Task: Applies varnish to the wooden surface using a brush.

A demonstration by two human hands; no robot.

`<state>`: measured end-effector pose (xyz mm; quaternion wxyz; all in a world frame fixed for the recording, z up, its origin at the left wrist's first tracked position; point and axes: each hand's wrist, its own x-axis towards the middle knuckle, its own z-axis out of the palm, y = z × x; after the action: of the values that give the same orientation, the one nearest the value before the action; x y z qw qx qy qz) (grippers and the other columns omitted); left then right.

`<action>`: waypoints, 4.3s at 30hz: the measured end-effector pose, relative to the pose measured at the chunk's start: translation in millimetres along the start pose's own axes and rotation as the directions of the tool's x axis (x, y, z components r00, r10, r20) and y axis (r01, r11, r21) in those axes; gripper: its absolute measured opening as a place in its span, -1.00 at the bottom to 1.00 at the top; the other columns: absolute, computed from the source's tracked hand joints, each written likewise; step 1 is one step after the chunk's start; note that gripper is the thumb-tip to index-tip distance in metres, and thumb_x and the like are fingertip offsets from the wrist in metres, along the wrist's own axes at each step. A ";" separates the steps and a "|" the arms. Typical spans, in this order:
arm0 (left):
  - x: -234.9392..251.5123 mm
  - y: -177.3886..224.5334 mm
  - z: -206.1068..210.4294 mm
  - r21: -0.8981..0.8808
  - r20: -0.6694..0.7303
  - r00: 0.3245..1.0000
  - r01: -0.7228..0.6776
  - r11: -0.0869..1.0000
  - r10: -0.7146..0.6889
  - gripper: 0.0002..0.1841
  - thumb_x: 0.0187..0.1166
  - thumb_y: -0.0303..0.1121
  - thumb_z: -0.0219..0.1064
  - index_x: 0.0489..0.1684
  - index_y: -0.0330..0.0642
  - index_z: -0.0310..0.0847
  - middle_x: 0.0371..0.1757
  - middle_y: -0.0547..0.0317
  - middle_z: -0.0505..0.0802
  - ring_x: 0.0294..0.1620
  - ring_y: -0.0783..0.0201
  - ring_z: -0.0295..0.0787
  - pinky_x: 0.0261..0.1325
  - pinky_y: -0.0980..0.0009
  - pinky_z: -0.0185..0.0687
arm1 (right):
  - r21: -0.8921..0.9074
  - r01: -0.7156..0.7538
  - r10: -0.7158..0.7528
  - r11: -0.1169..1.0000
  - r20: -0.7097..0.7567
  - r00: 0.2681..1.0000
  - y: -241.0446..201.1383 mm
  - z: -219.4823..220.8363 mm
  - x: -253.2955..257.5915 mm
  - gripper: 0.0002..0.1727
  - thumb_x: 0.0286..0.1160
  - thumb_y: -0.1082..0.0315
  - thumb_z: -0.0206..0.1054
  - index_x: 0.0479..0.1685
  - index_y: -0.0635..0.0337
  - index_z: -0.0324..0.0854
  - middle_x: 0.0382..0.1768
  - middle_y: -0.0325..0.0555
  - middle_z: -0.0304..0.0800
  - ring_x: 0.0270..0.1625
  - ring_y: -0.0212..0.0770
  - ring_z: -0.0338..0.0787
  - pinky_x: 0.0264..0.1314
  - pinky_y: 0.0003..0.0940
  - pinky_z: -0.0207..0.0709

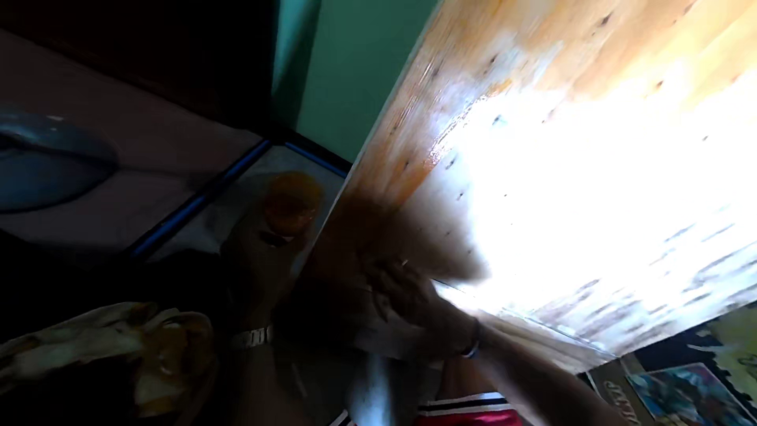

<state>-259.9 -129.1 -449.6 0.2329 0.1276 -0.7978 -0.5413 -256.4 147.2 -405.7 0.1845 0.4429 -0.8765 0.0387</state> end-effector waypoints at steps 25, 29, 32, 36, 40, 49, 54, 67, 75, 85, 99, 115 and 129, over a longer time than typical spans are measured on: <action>-2.1 -10.1 12.8 -0.022 -0.023 1.000 0.007 1.000 -0.008 -0.18 0.32 0.04 0.63 0.62 -0.03 0.43 0.23 -0.08 0.79 -0.02 0.04 0.82 0.01 -0.05 0.77 | -0.071 -0.280 0.271 0.957 -0.109 0.956 54.4 -111.0 44.1 -0.75 0.57 0.37 0.30 0.07 0.22 0.80 0.06 0.03 0.88 0.07 -0.07 0.88 0.16 -0.06 0.76; -0.2 -7.1 17.3 -0.010 -0.033 0.997 -0.066 0.998 0.065 -0.20 0.28 0.09 0.63 0.54 -0.03 0.50 0.18 -0.05 0.81 -0.04 0.06 0.84 -0.03 -0.07 0.77 | -0.268 -0.235 0.089 0.934 -0.464 0.882 130.3 -233.5 104.5 -0.78 0.69 0.35 0.25 -0.10 0.30 0.78 0.06 0.09 0.86 0.10 -0.14 0.86 0.20 -0.19 0.73; -1.4 1.2 13.6 -0.028 -0.036 0.996 -0.077 0.997 0.076 -0.19 0.30 0.06 0.63 0.58 -0.06 0.48 0.17 -0.06 0.82 -0.07 0.07 0.84 -0.07 -0.03 0.77 | -0.338 -0.231 0.044 0.912 -0.481 0.876 125.1 -239.4 108.2 -0.77 0.72 0.41 0.20 -0.07 0.34 0.76 0.09 0.16 0.81 0.17 -0.06 0.79 0.25 -0.21 0.65; -3.6 2.8 11.3 -0.048 -0.006 0.998 -0.058 0.997 0.058 -0.20 0.32 -0.01 0.65 0.59 -0.13 0.46 0.26 -0.16 0.78 0.00 -0.01 0.83 -0.01 -0.06 0.77 | -0.221 -0.259 0.233 0.940 -0.136 0.963 49.2 -103.4 22.5 -0.65 0.59 0.37 0.26 0.24 0.35 0.71 0.17 0.20 0.79 0.19 0.09 0.81 0.22 -0.01 0.70; -4.2 -3.6 14.4 -0.023 0.006 0.998 -0.070 0.997 0.070 -0.18 0.32 -0.04 0.64 0.61 -0.13 0.43 0.22 -0.13 0.80 -0.11 0.05 0.84 -0.10 -0.01 0.78 | -0.087 -0.052 0.056 0.995 0.050 0.997 -10.8 15.5 -55.1 -0.70 0.55 0.36 0.33 0.22 0.03 0.76 0.16 -0.02 0.84 0.07 -0.08 0.86 0.04 -0.26 0.74; -12.3 -4.9 16.9 -0.047 0.008 0.990 -0.143 0.989 0.143 -0.20 0.33 -0.01 0.66 0.61 -0.03 0.45 0.09 -0.03 0.83 -0.29 0.14 0.81 -0.27 0.09 0.78 | -0.105 -0.236 0.207 0.966 -0.235 0.950 80.8 -151.3 58.5 -0.75 0.66 0.36 0.29 0.09 0.32 0.75 0.09 0.11 0.85 0.09 -0.09 0.87 0.18 -0.13 0.74; -15.8 -0.4 10.6 -0.070 -0.023 0.991 -0.131 0.989 0.129 -0.17 0.29 0.00 0.68 0.61 -0.06 0.44 0.11 -0.04 0.83 -0.29 0.16 0.83 -0.27 0.15 0.80 | -0.236 -0.160 0.014 0.959 -0.522 0.853 109.7 -191.6 109.1 -0.79 0.67 0.43 0.24 -0.08 0.36 0.78 0.04 0.14 0.83 0.10 -0.13 0.83 0.19 -0.26 0.68; -23.0 -12.9 11.8 -0.110 0.043 0.995 -0.085 0.990 0.090 -0.13 0.24 -0.02 0.72 0.63 0.03 0.40 0.21 -0.02 0.79 -0.30 0.16 0.82 -0.35 0.18 0.80 | 0.173 -0.259 0.234 0.950 0.150 0.960 -5.6 3.8 -22.3 -0.73 0.58 0.37 0.29 0.12 0.11 0.84 0.14 -0.05 0.89 0.16 -0.11 0.88 0.20 -0.14 0.76; -33.2 21.4 17.9 -0.172 0.256 0.937 -0.196 0.965 0.236 -0.19 0.23 -0.09 0.71 0.58 -0.03 0.49 -0.09 -0.04 0.84 -0.43 0.17 0.73 -0.40 0.17 0.70 | -0.264 -0.202 0.067 0.943 -0.444 0.893 151.1 -240.5 50.1 -0.72 0.73 0.30 0.25 -0.08 0.39 0.73 -0.06 0.14 0.84 0.00 -0.14 0.85 0.17 -0.16 0.72; -38.4 32.4 48.6 -0.149 0.405 0.868 -0.246 0.958 0.286 -0.14 0.05 -0.04 0.75 0.56 0.19 0.55 0.10 0.12 0.84 -0.12 0.23 0.81 -0.11 0.08 0.78 | 0.030 -0.143 0.144 0.989 -0.044 0.989 9.0 5.3 -72.8 -0.68 0.61 0.29 0.31 0.26 0.13 0.75 0.26 0.10 0.78 0.30 -0.01 0.79 0.28 -0.15 0.72; -58.2 39.7 85.4 -0.152 0.402 0.761 -0.493 0.857 0.509 -0.28 0.12 0.20 0.64 0.25 -0.02 0.72 -0.20 0.31 0.84 -0.29 0.39 0.71 -0.05 0.17 0.67 | 0.545 -0.272 0.500 0.793 -0.328 0.802 11.3 -151.9 -39.7 -0.81 0.63 0.36 0.39 0.11 0.16 0.64 -0.14 -0.34 0.85 -0.24 -0.38 0.84 -0.15 -0.39 0.83; -88.1 67.1 93.6 -0.487 0.566 0.639 -0.251 0.837 0.521 -0.27 0.18 -0.26 0.71 0.50 0.03 0.62 0.21 0.29 0.82 -0.26 0.53 0.77 -0.29 0.60 0.75 | 0.277 -0.425 0.431 0.862 0.041 0.901 6.9 -134.3 -47.1 -0.87 0.51 0.28 0.47 -0.09 0.07 0.82 -0.09 -0.32 0.91 -0.14 -0.48 0.83 -0.12 -0.44 0.72; -76.3 59.7 97.3 -0.170 0.577 0.743 -0.297 0.940 0.340 -0.16 0.17 0.15 0.65 0.50 -0.11 0.61 0.13 0.10 0.87 -0.06 0.30 0.83 0.08 0.21 0.79 | 0.831 -0.458 0.834 0.315 -0.012 0.552 10.7 -102.7 -56.8 -0.84 0.58 0.45 0.36 -0.05 0.38 0.71 -0.30 -0.08 0.89 -0.36 -0.28 0.87 -0.29 -0.36 0.83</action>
<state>-241.0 6.7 -442.0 0.0624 -0.1956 -0.8212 -0.5324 -204.5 220.7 -329.5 0.1444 0.0486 -0.8079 0.5692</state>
